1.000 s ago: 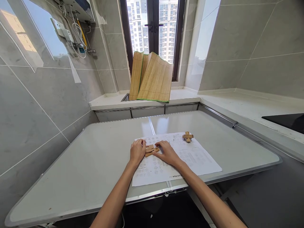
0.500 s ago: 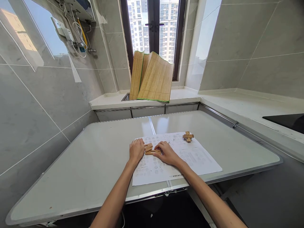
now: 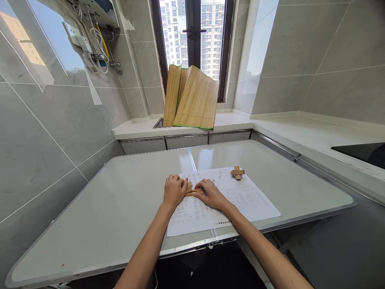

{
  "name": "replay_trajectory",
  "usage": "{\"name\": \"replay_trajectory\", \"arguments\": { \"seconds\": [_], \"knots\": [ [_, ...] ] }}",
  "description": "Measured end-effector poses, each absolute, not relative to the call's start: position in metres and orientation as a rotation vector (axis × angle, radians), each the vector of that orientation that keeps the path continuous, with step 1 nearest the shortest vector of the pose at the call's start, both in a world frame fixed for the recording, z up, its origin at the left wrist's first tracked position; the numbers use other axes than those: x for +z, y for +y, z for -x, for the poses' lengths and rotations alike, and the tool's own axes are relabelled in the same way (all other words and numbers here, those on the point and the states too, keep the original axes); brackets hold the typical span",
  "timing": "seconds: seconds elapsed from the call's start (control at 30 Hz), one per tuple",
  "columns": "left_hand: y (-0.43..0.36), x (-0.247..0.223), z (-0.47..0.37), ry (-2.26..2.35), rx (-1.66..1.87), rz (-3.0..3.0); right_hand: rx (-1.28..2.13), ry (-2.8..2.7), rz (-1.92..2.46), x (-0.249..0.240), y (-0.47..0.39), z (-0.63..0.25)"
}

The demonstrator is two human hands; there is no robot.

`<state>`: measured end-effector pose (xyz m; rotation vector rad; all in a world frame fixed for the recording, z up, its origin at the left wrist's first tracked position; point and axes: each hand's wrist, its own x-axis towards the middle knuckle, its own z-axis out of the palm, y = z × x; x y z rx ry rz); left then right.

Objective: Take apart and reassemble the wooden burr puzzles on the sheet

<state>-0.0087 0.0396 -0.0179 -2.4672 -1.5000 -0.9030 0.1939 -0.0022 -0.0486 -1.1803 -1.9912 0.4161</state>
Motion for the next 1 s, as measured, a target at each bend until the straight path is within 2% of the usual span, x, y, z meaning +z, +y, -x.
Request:
{"name": "replay_trajectory", "arguments": {
  "seconds": [0.33, 0.47, 0.7, 0.9, 1.0],
  "knots": [
    [0.038, -0.016, 0.007, -1.443, -0.812, 2.504, 0.430, -2.011, 1.205, -0.044, -0.008, -0.192],
    [0.037, -0.016, 0.008, -1.511, -0.920, 2.469, 0.416, -2.016, 1.221, -0.041, -0.009, -0.191],
    [0.033, -0.014, 0.007, -1.870, -1.306, 2.522, 0.403, -2.006, 1.225, -0.042, -0.009, -0.190],
    [0.034, -0.004, 0.003, -2.022, -2.120, 2.678, 0.397, -1.966, 1.247, -0.048, -0.004, -0.192],
    [0.037, -0.001, 0.004, -2.039, -2.352, 2.786, 0.423, -1.912, 1.260, -0.049, -0.003, -0.194]
  ]
}}
